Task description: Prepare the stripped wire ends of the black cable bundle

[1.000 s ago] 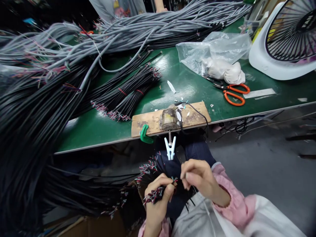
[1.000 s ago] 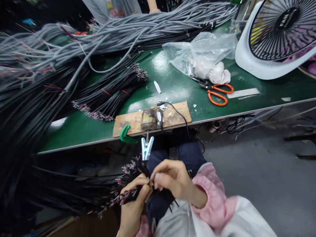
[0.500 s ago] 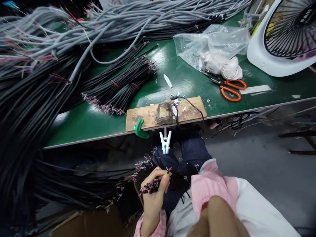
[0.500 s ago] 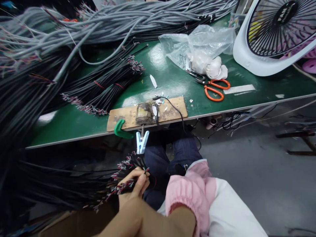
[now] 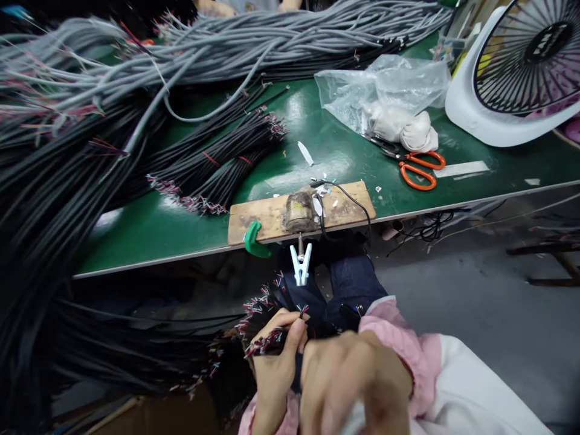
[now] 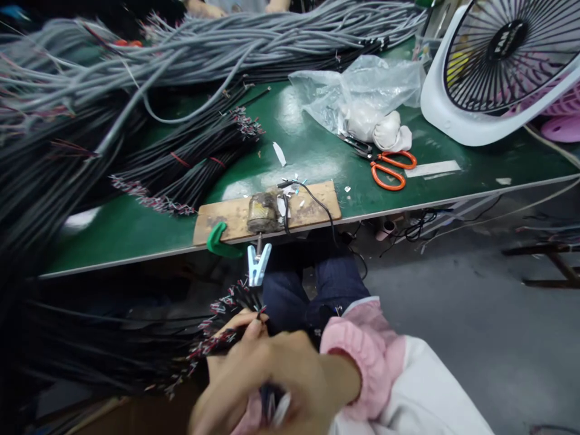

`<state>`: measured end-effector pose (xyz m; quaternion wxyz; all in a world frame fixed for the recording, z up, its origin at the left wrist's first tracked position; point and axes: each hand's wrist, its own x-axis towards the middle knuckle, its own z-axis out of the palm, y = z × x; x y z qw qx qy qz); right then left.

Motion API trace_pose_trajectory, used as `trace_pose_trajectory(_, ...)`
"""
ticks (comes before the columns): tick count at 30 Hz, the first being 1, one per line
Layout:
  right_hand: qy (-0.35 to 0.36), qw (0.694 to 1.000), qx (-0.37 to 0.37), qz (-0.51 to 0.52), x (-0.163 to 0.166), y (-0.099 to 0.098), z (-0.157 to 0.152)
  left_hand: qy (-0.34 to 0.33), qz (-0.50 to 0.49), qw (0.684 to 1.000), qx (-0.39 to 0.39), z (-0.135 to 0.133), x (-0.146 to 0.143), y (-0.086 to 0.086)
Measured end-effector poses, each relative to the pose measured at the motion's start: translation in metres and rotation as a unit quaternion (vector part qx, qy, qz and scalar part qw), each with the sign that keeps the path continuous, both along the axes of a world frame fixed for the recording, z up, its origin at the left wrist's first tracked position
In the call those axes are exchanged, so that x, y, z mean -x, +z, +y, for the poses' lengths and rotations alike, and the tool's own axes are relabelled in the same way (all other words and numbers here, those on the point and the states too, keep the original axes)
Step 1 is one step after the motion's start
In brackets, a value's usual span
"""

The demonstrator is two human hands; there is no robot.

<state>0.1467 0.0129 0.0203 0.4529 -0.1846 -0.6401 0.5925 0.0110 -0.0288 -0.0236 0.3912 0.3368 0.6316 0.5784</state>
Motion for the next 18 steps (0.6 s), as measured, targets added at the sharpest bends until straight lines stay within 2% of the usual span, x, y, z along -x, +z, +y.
trace_pose_trajectory(2,-0.064,0.998,0.008,0.004,-0.001,-0.009,0.015,0.02,0.015,1.0,0.01,0.002,-0.002,0.006)
trace_pose_trajectory(4,-0.157,0.986,0.031,-0.038,-0.003,-0.02,0.027,0.036,0.018,0.999,0.001,0.004,-0.003,0.007)
trace_pose_trajectory(6,-0.18,0.979,0.036,-0.085,-0.005,-0.03,0.035,0.039,0.007,0.999,-0.011,0.005,-0.004,0.007)
trace_pose_trajectory(12,-0.099,0.991,0.04,-0.081,-0.002,-0.041,0.042,0.025,0.01,1.0,-0.006,0.003,-0.003,0.006)
trace_pose_trajectory(18,-0.082,0.994,0.044,-0.05,0.002,-0.042,0.045,0.013,0.009,1.0,0.008,0.003,-0.002,0.006)
